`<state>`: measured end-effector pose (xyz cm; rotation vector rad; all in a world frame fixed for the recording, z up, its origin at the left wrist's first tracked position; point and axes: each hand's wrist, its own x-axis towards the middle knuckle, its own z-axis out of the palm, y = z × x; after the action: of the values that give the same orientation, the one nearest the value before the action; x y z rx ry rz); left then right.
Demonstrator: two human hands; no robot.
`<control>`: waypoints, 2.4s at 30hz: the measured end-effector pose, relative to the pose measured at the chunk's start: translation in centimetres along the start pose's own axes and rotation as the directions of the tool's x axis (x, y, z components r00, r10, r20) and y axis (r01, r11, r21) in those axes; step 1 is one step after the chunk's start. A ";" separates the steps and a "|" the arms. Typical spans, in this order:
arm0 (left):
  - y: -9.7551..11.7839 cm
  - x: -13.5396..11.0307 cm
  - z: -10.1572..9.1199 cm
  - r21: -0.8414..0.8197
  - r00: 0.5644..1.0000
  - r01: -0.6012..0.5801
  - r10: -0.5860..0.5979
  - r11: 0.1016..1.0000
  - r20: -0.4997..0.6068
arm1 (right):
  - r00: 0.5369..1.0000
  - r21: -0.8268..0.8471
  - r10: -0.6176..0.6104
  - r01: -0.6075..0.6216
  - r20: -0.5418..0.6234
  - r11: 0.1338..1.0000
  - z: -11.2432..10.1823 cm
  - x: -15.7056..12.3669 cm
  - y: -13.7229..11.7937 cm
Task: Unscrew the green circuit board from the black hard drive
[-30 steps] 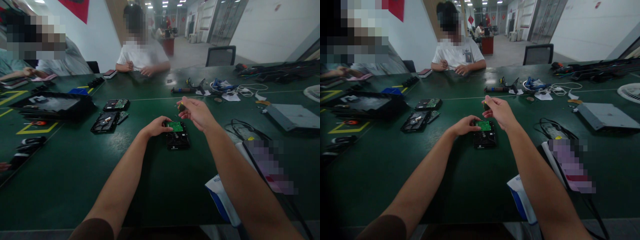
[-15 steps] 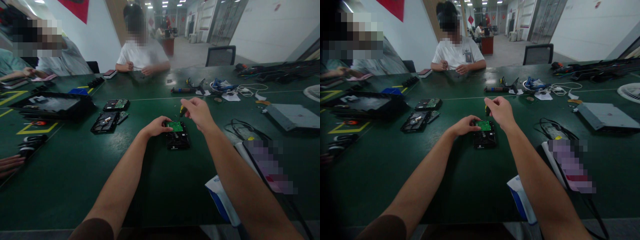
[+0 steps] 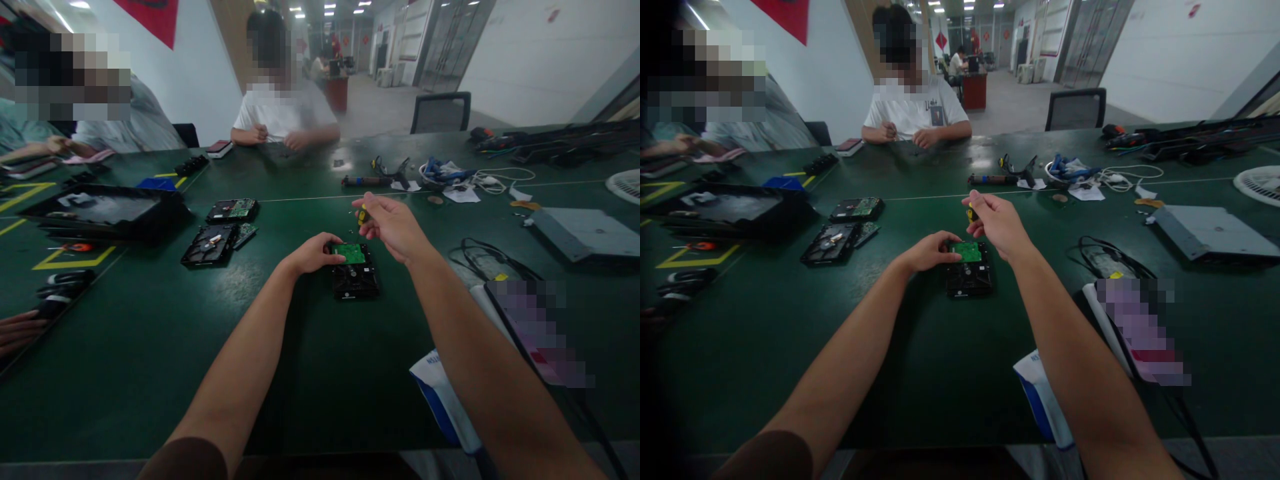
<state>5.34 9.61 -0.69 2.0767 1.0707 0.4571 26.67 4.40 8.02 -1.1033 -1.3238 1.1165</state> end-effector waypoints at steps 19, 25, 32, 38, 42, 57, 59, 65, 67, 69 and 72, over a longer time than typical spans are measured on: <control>0.2 -0.1 0.1 -0.027 1.000 0.012 -0.012 1.000 -0.008 | 0.989 -0.151 -0.063 0.043 -0.135 0.988 -0.4 0.3 0.4; 0.2 -0.1 0.1 0.000 1.000 -0.002 0.002 1.000 -0.021 | 0.996 -0.011 0.036 -0.037 -0.087 0.999 -0.1 0.3 0.4; 0.2 -0.1 0.1 -0.022 1.000 -0.019 0.018 1.000 -0.012 | 0.994 0.144 0.107 -0.111 0.034 0.983 0.6 -0.4 -0.4; 0.0 0.0 0.1 -0.012 1.000 -0.022 0.022 1.000 -0.018 | 0.999 -0.087 0.011 -0.014 -0.039 0.996 0.0 0.1 0.1; 0.0 0.0 0.1 -0.003 1.000 -0.023 0.023 1.000 -0.018 | 0.995 -0.257 -0.057 0.034 -0.084 0.966 -0.2 0.2 0.5; 0.4 -0.1 -0.1 -0.019 1.000 0.002 -0.002 1.000 0.002 | 0.999 -0.117 0.033 -0.029 0.032 0.993 0.4 -0.2 0.2; 0.3 -0.1 -0.1 -0.017 1.000 0.004 -0.004 1.000 0.001 | 0.997 -0.087 0.049 -0.044 0.059 0.995 0.4 -0.2 0.2; 0.1 -0.1 0.1 -0.037 1.000 -0.004 0.004 0.999 -0.009 | 0.993 0.049 0.075 -0.080 0.095 0.996 0.4 -0.1 0.3; 0.2 -0.1 0.1 -0.022 1.000 -0.011 0.011 1.000 -0.010 | 0.994 0.028 0.067 -0.070 0.081 0.997 0.4 -0.1 0.4; 0.3 -0.1 0.0 -0.012 1.000 -0.014 0.014 1.000 -0.011 | 0.997 -0.034 0.052 -0.050 0.060 0.998 0.4 -0.1 0.4; 0.4 -0.1 0.0 -0.006 1.000 0.002 -0.002 1.000 -0.005 | 1.000 -0.161 0.016 -0.016 -0.002 0.987 0.2 -0.2 0.5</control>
<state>5.46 9.38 -0.36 2.0699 1.0731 0.4639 26.48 4.31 7.48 -1.2329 -1.4268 1.0347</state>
